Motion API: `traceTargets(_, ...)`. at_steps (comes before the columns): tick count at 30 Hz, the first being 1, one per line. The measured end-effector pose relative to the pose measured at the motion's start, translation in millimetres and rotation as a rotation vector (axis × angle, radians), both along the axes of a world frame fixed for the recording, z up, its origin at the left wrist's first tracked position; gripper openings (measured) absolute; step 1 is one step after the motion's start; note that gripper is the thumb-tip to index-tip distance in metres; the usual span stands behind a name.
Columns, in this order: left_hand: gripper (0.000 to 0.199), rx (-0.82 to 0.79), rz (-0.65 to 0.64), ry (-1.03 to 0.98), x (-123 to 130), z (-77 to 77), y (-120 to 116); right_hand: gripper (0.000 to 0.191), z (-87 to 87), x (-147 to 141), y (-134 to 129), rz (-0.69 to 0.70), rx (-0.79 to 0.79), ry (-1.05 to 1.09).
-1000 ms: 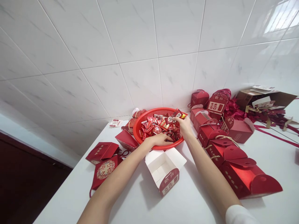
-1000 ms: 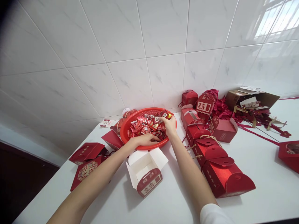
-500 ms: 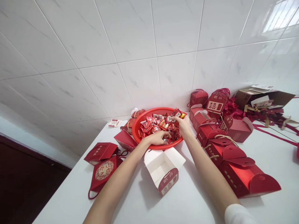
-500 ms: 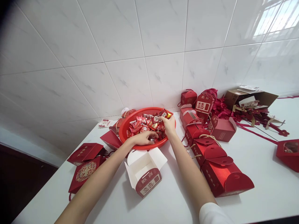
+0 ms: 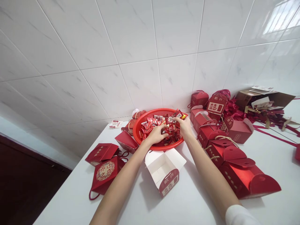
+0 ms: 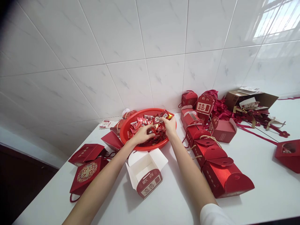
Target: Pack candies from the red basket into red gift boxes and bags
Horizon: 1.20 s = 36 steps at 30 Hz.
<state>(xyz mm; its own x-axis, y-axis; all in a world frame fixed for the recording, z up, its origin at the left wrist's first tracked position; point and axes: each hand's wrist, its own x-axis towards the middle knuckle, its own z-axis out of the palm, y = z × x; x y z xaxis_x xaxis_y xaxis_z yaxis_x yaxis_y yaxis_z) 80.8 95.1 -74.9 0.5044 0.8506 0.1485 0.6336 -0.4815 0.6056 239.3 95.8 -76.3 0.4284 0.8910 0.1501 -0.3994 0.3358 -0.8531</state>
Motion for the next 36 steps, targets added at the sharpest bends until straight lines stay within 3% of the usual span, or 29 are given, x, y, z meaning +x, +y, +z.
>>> traceTargets(9, 0.046, 0.019, 0.084, 0.094, -2, 0.5, 2, 0.027, 1.2, 1, -2, 0.022, 0.01, -0.023)
traceTargets(18, 0.029, 0.029, 0.112, -0.257, -15, 6.0, -8, 0.03, 2.5, -1, -3, 0.102, 0.063, -0.027)
traceTargets(24, 0.021, -0.104, 0.088, -0.087, -34, 2.5, -13, 0.035, 3.6, -2, -4, 0.104, 0.048, 0.012)
traceTargets(30, 0.033, -0.103, 0.262, -0.089, -32, -1.5, -8, 0.036, 3.0, -3, -4, 0.103, 0.045, 0.022)
traceTargets(34, 0.033, -0.071, 0.369, -0.268, -33, -3.1, -6, 0.034, 3.1, -2, -4, 0.145, 0.059, 0.002)
traceTargets(36, 0.03, -0.081, 0.374, -0.381, -34, -4.6, -6, 0.035, 8.1, 1, -9, 0.237, 0.069, -0.077)
